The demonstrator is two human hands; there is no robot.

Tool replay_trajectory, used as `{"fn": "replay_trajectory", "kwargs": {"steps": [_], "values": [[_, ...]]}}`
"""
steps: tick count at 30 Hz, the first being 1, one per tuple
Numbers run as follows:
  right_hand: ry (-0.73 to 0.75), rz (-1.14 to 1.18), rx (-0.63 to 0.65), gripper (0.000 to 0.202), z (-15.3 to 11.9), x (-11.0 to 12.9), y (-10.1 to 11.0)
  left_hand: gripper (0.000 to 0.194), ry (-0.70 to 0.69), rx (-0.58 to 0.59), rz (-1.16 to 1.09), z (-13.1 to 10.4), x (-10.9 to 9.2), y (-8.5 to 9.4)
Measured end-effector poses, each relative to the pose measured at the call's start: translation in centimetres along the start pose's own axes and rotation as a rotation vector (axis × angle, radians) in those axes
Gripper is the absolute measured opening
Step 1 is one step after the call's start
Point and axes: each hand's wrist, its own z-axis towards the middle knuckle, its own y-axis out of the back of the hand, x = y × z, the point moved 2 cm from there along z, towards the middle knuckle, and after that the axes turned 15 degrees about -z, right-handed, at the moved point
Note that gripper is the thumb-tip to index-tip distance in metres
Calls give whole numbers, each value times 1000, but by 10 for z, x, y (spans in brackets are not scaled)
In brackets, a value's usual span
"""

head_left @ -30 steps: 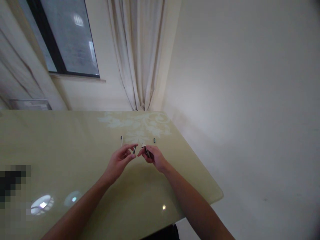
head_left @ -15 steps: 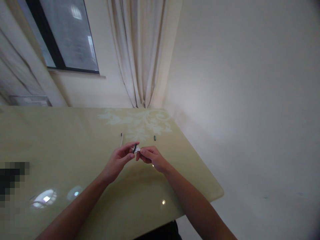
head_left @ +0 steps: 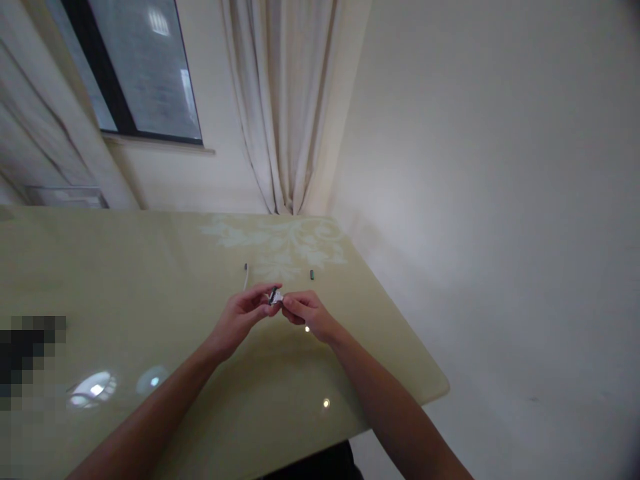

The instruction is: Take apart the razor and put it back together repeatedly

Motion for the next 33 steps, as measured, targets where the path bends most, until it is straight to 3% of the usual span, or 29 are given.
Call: {"fn": "replay_trajectory", "kwargs": {"steps": [16,27,33], "values": [[41,-76,45,56,0,13,3,45,11,2,-50,-1,-1,0],[7,-173,69,58,-2,12,5,39,-81,5,126,-1,-7,1],[20,-147,25,57,-1,11,2,40,-40,-10,4,-1,-6,-1]]}}
